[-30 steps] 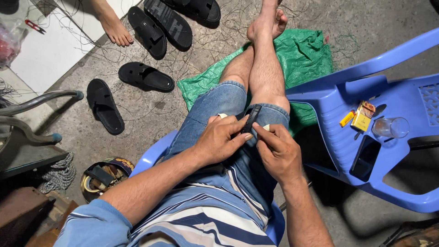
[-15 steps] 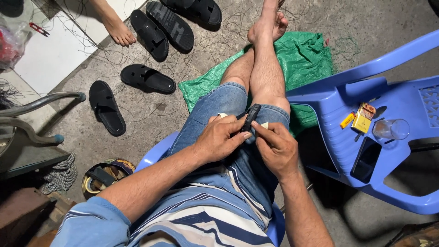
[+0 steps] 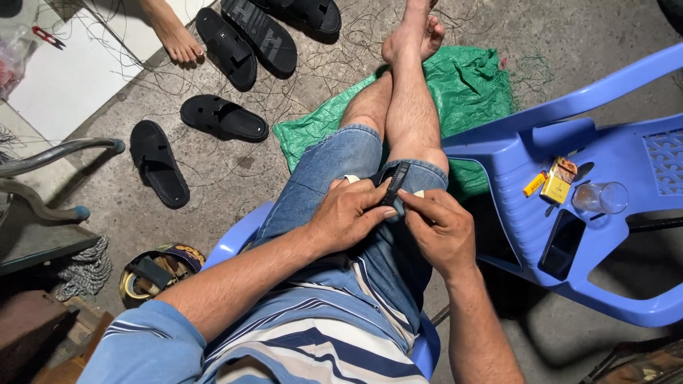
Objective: The person is hand-stitching the sole of a black shoe using a needle and thread while sitting on a chair.
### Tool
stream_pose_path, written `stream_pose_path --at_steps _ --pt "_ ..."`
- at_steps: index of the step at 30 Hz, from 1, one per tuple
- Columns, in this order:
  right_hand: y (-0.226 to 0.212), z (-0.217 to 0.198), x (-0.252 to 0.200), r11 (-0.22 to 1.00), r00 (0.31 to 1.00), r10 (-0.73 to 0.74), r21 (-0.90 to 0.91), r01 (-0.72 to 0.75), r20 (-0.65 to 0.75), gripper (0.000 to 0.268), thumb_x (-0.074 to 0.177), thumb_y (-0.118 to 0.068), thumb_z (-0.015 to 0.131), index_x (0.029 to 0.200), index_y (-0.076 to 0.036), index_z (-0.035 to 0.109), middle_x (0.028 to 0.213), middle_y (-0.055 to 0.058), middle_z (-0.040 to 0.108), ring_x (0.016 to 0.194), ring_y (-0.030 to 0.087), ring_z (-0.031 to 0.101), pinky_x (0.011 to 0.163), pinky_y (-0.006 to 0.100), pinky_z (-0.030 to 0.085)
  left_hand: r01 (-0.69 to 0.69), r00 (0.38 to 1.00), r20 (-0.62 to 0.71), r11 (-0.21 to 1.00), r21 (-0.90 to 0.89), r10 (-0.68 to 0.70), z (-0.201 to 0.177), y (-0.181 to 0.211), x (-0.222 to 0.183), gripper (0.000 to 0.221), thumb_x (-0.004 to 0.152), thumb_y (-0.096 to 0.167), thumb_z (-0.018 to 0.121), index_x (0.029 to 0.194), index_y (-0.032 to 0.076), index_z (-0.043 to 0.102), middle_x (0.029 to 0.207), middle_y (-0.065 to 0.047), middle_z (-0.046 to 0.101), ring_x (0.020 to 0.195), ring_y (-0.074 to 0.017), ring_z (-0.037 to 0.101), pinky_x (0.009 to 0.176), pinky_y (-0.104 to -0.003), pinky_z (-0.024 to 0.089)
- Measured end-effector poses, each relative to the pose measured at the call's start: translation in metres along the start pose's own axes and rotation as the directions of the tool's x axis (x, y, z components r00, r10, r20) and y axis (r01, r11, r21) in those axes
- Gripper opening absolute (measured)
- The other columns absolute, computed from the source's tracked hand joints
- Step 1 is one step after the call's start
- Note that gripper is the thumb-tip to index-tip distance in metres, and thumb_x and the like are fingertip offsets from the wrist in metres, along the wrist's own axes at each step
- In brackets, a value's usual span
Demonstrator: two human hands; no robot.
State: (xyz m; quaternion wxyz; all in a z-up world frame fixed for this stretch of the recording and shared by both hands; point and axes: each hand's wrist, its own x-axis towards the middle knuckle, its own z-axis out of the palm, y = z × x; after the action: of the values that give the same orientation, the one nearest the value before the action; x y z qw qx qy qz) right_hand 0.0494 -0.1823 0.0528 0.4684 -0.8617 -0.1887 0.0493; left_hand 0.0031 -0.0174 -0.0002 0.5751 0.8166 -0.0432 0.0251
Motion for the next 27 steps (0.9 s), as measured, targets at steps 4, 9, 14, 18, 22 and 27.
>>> stream_pose_path --at_steps 4,9,14,18,22,27 --pt "0.004 0.003 0.0 1.0 1.0 -0.021 0.0 0.021 -0.005 0.027 0.071 0.003 0.065 0.093 -0.011 0.073 0.073 0.01 0.064 0.061 0.019 0.06 0.048 0.029 0.045 -0.024 1.0 -0.018 1.0 0.017 0.024 0.001 -0.001 -0.001 0.044 0.086 0.031 0.06 0.124 0.013 0.052 0.078 -0.005 0.06 0.075 -0.0292 0.06 0.076 -0.036 0.035" --pt "0.004 0.008 0.001 1.0 0.999 -0.001 0.007 0.002 -0.051 0.018 0.075 -0.001 0.067 0.091 -0.01 0.072 0.075 0.009 0.066 0.064 0.017 0.061 0.05 0.027 0.047 -0.064 0.997 -0.038 0.994 0.087 0.068 0.002 0.0 0.0 0.041 0.085 0.033 0.06 0.12 0.012 0.056 0.077 -0.006 0.059 0.073 -0.0287 0.059 0.076 -0.037 0.036" --pt "-0.006 0.007 -0.003 0.999 0.999 -0.006 -0.04 0.004 -0.046 0.018 0.077 -0.008 0.068 0.094 -0.013 0.072 0.078 0.006 0.067 0.071 0.019 0.064 0.058 0.029 0.05 0.032 0.999 0.014 0.999 -0.032 -0.031 -0.008 -0.001 -0.003 0.042 0.081 0.027 0.065 0.121 0.015 0.056 0.082 -0.008 0.064 0.081 -0.032 0.061 0.076 -0.038 0.042" --pt "-0.016 -0.002 -0.011 0.986 0.998 -0.063 -0.154 0.057 -0.029 0.02 0.078 -0.01 0.067 0.098 -0.013 0.071 0.079 0.009 0.066 0.072 0.026 0.065 0.06 0.035 0.051 0.269 0.962 0.0 0.942 -0.198 -0.275 -0.026 0.001 -0.01 0.039 0.078 0.02 0.068 0.116 0.017 0.061 0.08 -0.002 0.068 0.082 -0.0164 0.064 0.078 -0.03 0.047" --pt "-0.012 -0.001 -0.02 0.964 0.992 -0.122 -0.241 0.115 -0.018 0.017 0.081 -0.012 0.066 0.098 -0.012 0.07 0.08 0.011 0.066 0.073 0.03 0.064 0.06 0.038 0.051 0.259 0.965 -0.01 0.953 -0.159 -0.264 -0.051 0.014 -0.01 0.019 0.079 0.019 0.068 0.098 0.017 0.071 0.078 -0.001 0.07 0.081 -0.0155 0.066 0.075 -0.027 0.048" --pt "-0.012 -0.003 -0.029 0.958 0.994 -0.11 -0.267 0.109 0.013 0.015 0.083 -0.019 0.064 0.097 -0.018 0.07 0.081 0.007 0.066 0.074 0.027 0.064 0.061 0.037 0.052 0.02 0.945 0.289 0.909 0.416 -0.154 -0.083 0.042 -0.008 0.011 0.076 0.025 0.064 0.084 0.021 0.071 0.077 -0.002 0.07 0.077 -0.0236 0.065 0.077 -0.034 0.041"
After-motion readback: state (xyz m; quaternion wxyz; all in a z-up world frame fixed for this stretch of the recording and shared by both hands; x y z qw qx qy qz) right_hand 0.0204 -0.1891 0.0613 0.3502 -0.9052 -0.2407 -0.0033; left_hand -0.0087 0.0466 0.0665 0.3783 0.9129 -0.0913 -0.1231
